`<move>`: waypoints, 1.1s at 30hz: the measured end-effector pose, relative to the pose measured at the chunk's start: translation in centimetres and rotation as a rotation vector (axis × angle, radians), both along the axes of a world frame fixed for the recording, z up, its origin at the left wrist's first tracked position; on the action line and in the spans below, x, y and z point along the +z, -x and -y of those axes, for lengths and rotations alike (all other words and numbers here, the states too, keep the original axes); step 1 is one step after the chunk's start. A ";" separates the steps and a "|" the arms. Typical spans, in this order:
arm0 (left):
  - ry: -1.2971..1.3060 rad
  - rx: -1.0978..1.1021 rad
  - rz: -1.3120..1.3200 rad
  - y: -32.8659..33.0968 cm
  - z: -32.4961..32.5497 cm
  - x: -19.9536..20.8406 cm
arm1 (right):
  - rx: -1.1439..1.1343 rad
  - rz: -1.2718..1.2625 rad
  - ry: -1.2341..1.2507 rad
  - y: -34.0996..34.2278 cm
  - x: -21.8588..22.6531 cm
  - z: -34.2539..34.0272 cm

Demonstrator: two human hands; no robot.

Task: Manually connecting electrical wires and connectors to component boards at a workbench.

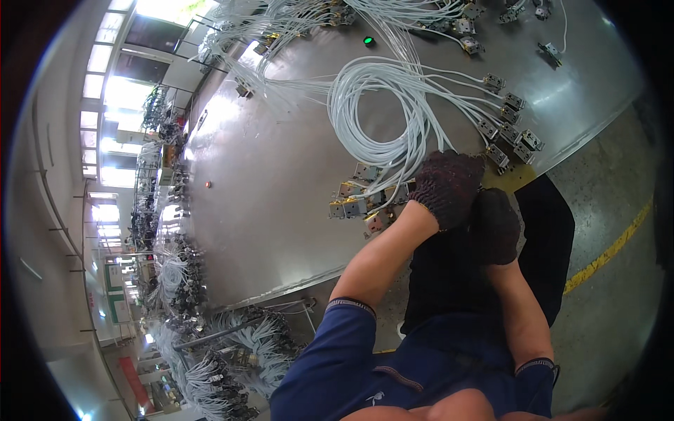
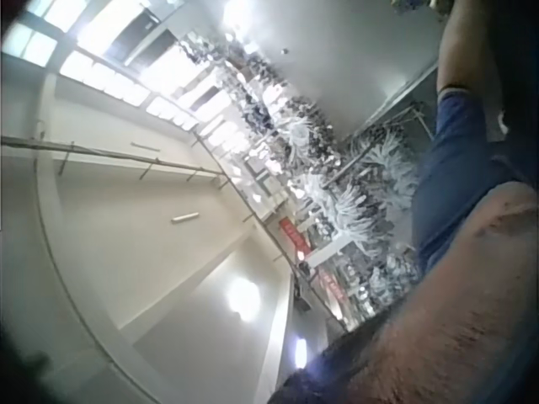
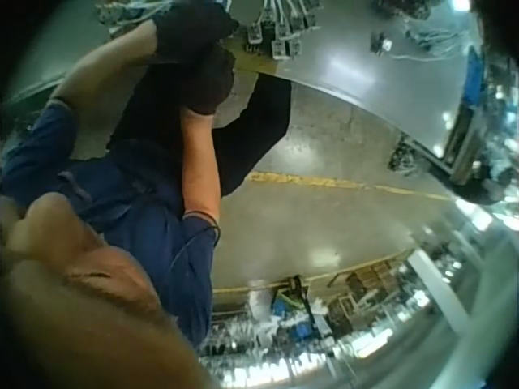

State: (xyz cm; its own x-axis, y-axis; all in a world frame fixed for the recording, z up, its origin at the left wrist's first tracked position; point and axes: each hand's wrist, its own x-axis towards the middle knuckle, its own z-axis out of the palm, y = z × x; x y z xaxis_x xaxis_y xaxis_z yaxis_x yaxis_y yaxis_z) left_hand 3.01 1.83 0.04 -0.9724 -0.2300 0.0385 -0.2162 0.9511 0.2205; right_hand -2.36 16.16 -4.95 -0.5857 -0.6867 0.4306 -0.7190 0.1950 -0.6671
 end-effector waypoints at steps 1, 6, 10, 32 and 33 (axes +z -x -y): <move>0.000 0.006 0.009 0.0 0.0 0.1 | -0.010 -0.015 0.009 0.1 0.0 0.1; 0.005 0.013 0.061 0.2 0.0 0.5 | 0.076 0.642 -0.112 1.7 0.0 -0.7; 0.030 0.002 0.083 0.2 0.1 0.3 | 0.215 0.245 -0.195 2.0 -0.1 -0.7; 0.038 0.006 -0.010 0.3 -0.1 -0.3 | -0.120 0.703 -0.113 -0.1 0.2 -0.7; 0.037 0.000 -0.003 0.3 -0.1 -0.2 | -0.114 0.674 -0.110 -0.2 0.5 -0.6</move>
State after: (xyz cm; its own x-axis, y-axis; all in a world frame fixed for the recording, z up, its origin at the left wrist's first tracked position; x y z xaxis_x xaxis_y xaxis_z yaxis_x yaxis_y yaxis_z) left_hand 2.71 1.94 -0.15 -0.9724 -0.2280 0.0500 -0.2152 0.9587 0.1859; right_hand -2.14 16.80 -4.47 -0.7722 -0.6236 -0.1214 -0.1256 0.3371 -0.9331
